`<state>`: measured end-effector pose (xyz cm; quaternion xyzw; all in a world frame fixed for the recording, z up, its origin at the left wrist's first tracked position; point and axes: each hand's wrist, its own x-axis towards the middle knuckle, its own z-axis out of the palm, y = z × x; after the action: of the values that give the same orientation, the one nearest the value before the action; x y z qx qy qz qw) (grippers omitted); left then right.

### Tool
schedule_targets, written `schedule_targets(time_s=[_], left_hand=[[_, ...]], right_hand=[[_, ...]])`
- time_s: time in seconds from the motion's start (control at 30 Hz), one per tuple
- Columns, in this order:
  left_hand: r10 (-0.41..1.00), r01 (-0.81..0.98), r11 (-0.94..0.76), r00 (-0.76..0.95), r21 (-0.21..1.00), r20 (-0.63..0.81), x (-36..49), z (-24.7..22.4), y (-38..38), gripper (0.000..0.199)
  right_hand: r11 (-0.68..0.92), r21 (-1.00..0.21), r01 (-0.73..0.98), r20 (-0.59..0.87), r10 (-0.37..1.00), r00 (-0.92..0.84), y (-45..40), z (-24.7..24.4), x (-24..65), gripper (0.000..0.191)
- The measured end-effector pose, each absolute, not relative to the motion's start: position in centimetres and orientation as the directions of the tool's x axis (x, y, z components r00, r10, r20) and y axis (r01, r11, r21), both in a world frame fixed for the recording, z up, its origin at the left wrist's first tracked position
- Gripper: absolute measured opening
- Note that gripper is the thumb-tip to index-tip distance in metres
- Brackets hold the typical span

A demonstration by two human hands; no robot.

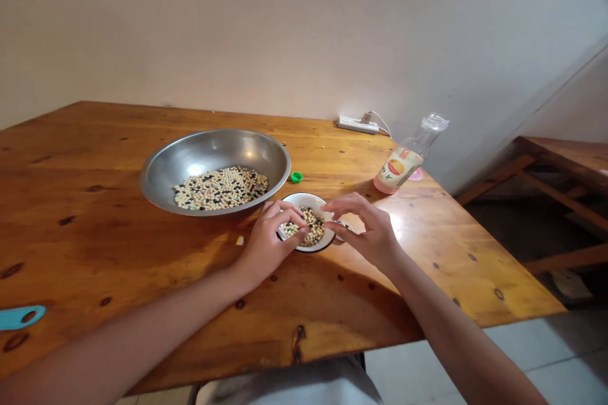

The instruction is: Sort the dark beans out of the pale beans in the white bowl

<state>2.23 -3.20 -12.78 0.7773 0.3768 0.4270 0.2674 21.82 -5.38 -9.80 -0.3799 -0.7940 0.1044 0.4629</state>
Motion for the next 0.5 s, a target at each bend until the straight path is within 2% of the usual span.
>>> schedule_targets(time_s=[0.13,0.2,0.27,0.33,0.43,0.5], left_hand=[[0.824,0.368,-0.561,0.333,0.741,0.458,2.3,-12.8,-3.2,0.008],[0.825,0.368,-0.560,0.325,0.742,0.462,2.3,-12.8,-3.2,0.007],[0.825,0.366,-0.562,0.321,0.742,0.466,2.3,-12.9,-3.2,0.007],[0.823,0.366,-0.565,0.317,0.739,0.472,2.3,-13.0,-3.1,0.007],[0.826,0.364,-0.560,0.316,0.744,0.467,2.3,-13.1,-3.1,0.007],[0.828,0.355,-0.555,0.319,0.752,0.460,2.3,-13.1,-3.1,0.006]], right_hand=[[0.580,-0.626,0.521,0.668,0.744,-0.024,-3.9,-9.2,24.3,0.016],[0.507,-0.655,0.560,0.647,0.759,0.070,-2.1,-9.4,26.1,0.023],[0.409,-0.578,0.706,0.580,0.815,0.004,-0.2,-10.3,27.9,0.037],[0.358,-0.410,0.839,0.449,0.880,-0.156,1.4,-11.9,29.2,0.053],[0.341,-0.249,0.907,0.161,0.938,-0.308,2.7,-14.5,30.3,0.064],[0.336,-0.196,0.921,0.062,0.942,-0.330,3.1,-15.3,30.5,0.067]])
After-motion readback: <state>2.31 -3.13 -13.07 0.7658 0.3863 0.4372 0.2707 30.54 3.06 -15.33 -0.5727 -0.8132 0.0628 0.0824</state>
